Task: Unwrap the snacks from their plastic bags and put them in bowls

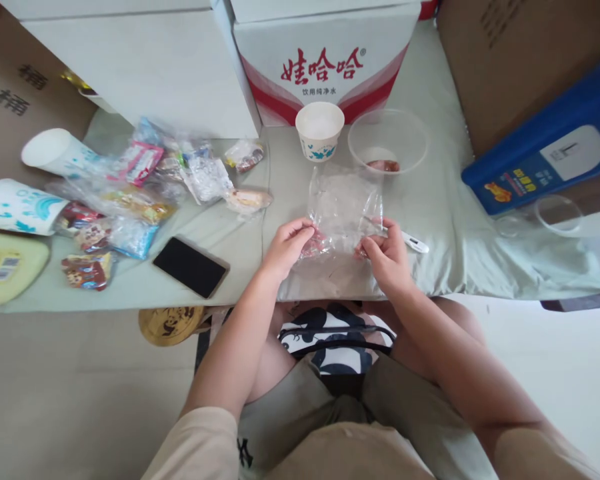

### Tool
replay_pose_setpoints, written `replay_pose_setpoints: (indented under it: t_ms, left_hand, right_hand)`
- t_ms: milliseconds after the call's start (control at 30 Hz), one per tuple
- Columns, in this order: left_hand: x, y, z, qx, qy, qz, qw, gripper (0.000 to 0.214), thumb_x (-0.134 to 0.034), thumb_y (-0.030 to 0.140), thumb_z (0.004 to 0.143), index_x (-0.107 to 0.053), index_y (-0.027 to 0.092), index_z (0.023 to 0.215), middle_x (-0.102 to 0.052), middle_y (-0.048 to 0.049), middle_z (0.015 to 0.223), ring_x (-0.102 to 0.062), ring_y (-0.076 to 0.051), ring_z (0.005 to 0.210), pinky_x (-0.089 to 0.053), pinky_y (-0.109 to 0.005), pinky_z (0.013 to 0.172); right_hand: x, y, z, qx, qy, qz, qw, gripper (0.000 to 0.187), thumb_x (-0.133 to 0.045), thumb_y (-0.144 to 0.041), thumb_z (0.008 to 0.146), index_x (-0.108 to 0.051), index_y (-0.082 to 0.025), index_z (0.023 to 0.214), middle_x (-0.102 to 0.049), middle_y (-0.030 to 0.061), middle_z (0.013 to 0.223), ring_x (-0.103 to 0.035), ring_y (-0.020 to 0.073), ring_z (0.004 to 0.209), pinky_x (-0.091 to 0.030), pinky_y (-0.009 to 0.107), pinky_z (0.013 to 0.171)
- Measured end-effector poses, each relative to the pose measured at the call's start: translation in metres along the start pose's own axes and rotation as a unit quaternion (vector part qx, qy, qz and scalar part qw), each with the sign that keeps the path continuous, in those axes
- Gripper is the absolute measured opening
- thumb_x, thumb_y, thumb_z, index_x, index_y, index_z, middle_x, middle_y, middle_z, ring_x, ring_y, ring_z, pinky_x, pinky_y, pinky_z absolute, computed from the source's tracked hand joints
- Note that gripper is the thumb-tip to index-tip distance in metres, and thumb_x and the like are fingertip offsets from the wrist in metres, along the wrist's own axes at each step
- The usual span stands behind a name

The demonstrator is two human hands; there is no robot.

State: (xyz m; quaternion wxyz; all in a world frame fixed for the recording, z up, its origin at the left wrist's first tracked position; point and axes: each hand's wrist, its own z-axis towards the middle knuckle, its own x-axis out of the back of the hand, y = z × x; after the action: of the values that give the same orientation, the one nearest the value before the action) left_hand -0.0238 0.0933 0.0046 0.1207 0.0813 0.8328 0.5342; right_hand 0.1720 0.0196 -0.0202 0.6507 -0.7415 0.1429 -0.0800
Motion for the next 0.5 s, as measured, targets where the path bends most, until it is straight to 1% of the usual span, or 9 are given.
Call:
replay_pose_setpoints:
  t_ms: [67,133,200,267,300,367,400,433,500]
  left_hand:
    - [0.001,-0.002,0.003,-0.019,0.023,0.004,1.0,0.019,-0.074,0.035,0.075,-0.068,0.018,0.083,-0.074,-0.0042,0.094,-0.072,-0.017,0.085,-0.054,-0.023,0.063]
    - [0.003,-0.003,0.006,-0.044,0.04,0.01,0.998,0.017,-0.074,0.033,0.076,-0.068,0.018,0.08,-0.074,-0.0049,0.102,-0.071,-0.018,0.097,-0.057,-0.023,0.071]
    - [0.005,-0.005,0.009,-0.049,0.036,0.014,0.998,0.016,-0.072,0.033,0.08,-0.068,0.018,0.083,-0.074,-0.0055,0.104,-0.072,-0.017,0.098,-0.058,-0.024,0.075]
    - [0.006,-0.006,0.012,-0.038,0.031,0.021,0.999,0.023,-0.069,0.035,0.085,-0.068,0.02,0.102,-0.075,-0.0048,0.097,-0.073,-0.016,0.084,-0.058,-0.025,0.07]
    - [0.007,-0.007,0.013,-0.037,0.033,0.028,0.998,0.032,-0.069,0.036,0.087,-0.065,0.022,0.116,-0.075,-0.0039,0.092,-0.073,-0.015,0.075,-0.057,-0.025,0.066]
    - [0.009,-0.008,0.013,-0.057,0.039,0.046,0.997,0.053,-0.068,0.037,0.089,-0.051,0.027,0.138,-0.075,-0.002,0.087,-0.07,-0.014,0.063,-0.055,-0.025,0.06]
    - [0.012,-0.009,0.013,-0.074,0.035,0.053,0.995,0.056,-0.068,0.037,0.09,-0.048,0.028,0.141,-0.075,-0.0017,0.086,-0.07,-0.014,0.062,-0.055,-0.025,0.06]
    - [0.014,-0.009,0.012,-0.093,0.024,0.058,0.994,0.053,-0.067,0.038,0.09,-0.05,0.028,0.139,-0.075,-0.002,0.085,-0.07,-0.014,0.064,-0.055,-0.025,0.06]
    - [0.02,-0.01,0.01,-0.129,-0.009,0.076,0.989,0.035,-0.066,0.04,0.089,-0.062,0.023,0.12,-0.074,-0.0039,0.086,-0.072,-0.016,0.072,-0.057,-0.026,0.064]
  right_hand:
    - [-0.002,0.001,0.003,0.008,0.018,-0.011,1.0,0.047,-0.067,-0.035,0.086,-0.041,-0.03,0.125,-0.061,-0.0074,0.065,-0.062,0.0176,0.06,-0.056,0.035,0.066]
    - [-0.003,0.002,0.005,0.016,0.018,-0.027,0.999,0.052,-0.065,-0.035,0.088,-0.037,-0.03,0.131,-0.061,-0.0069,0.066,-0.064,0.0192,0.062,-0.057,0.037,0.066]
    - [-0.004,0.003,0.006,0.029,0.014,-0.038,0.999,0.053,-0.063,-0.036,0.09,-0.034,-0.03,0.134,-0.061,-0.0069,0.067,-0.066,0.0197,0.064,-0.058,0.036,0.066]
    - [-0.005,0.002,0.005,0.046,0.021,-0.04,0.998,0.053,-0.063,-0.038,0.091,-0.033,-0.031,0.134,-0.064,-0.0065,0.07,-0.066,0.0181,0.061,-0.058,0.035,0.065]
    - [-0.005,0.002,0.004,0.054,0.026,-0.039,0.997,0.052,-0.063,-0.039,0.092,-0.034,-0.031,0.134,-0.066,-0.0058,0.072,-0.065,0.0169,0.059,-0.059,0.035,0.064]
    - [-0.007,0.001,0.002,0.072,0.024,-0.044,0.996,0.041,-0.061,-0.042,0.094,-0.043,-0.03,0.129,-0.07,-0.0031,0.078,-0.065,0.0148,0.056,-0.058,0.033,0.063]
    - [-0.007,0.001,0.001,0.081,0.013,-0.054,0.995,0.033,-0.059,-0.044,0.095,-0.049,-0.029,0.123,-0.071,-0.0013,0.08,-0.066,0.0145,0.057,-0.058,0.033,0.063]
    - [-0.007,0.0,0.0,0.09,0.001,-0.067,0.994,0.027,-0.057,-0.045,0.096,-0.055,-0.027,0.115,-0.072,0.0004,0.082,-0.067,0.0147,0.06,-0.058,0.032,0.063]
    - [-0.007,0.0,0.001,0.11,-0.022,-0.094,0.989,0.023,-0.055,-0.044,0.096,-0.063,-0.024,0.106,-0.073,0.0035,0.087,-0.07,0.016,0.068,-0.057,0.032,0.064]
